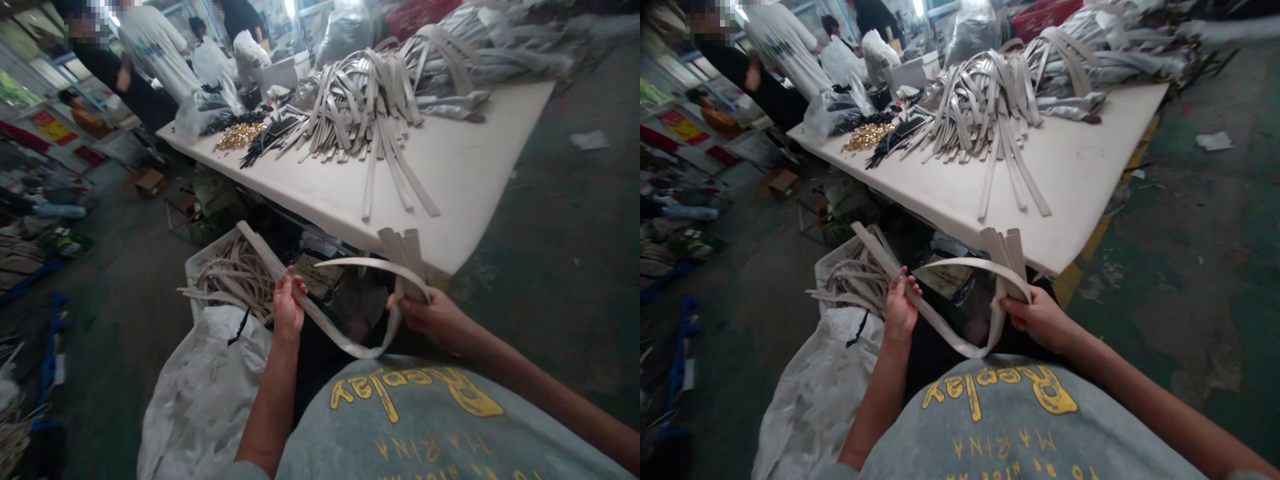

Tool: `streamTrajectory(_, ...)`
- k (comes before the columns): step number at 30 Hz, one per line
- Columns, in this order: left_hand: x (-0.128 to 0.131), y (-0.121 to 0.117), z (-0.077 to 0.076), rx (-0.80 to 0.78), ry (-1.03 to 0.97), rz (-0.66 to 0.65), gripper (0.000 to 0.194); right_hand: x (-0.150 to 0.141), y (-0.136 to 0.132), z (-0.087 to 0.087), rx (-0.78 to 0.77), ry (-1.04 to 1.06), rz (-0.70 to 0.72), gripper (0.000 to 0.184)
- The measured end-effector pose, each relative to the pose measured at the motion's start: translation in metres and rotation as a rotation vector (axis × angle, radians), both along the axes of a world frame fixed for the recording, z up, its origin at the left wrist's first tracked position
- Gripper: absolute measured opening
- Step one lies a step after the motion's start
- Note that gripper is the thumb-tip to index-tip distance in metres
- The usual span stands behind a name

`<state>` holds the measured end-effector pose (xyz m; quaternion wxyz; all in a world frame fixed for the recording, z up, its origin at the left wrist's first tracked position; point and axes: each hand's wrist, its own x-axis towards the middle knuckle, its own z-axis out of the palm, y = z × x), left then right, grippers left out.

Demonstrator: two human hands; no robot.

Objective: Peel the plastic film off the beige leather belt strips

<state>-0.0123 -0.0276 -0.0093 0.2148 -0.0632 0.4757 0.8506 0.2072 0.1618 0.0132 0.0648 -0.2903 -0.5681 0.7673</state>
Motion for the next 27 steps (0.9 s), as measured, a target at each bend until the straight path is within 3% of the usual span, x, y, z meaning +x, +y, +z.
streamTrajectory(5, 0.062, 0.008, -0.018, -0.257, 0.125, -0.391, 0.038, -0.051, 0.003, 0.022, -0.070, 0.172, -0.008, 0.055)
streamTrajectory(11, 0.083, 0.001, -0.020, -0.373, 0.198, -0.668, 0.042, -0.072, 0.003, 0.019, -0.182, 0.220, -0.089, 0.049)
streamTrajectory(18, 0.088, 0.003, -0.027, -0.403, 0.190, -0.756, 0.044, -0.066, -0.003, 0.020, -0.202, 0.261, -0.039, 0.045)
streamTrajectory(23, 0.090, 0.009, -0.026, -0.410, 0.147, -0.742, 0.047, -0.063, -0.004, 0.009, -0.282, 0.334, -0.141, 0.045)
streamTrajectory(27, 0.094, 0.007, -0.027, -0.419, 0.206, -0.793, 0.044, -0.063, -0.001, 0.010, -0.258, 0.341, -0.141, 0.046)
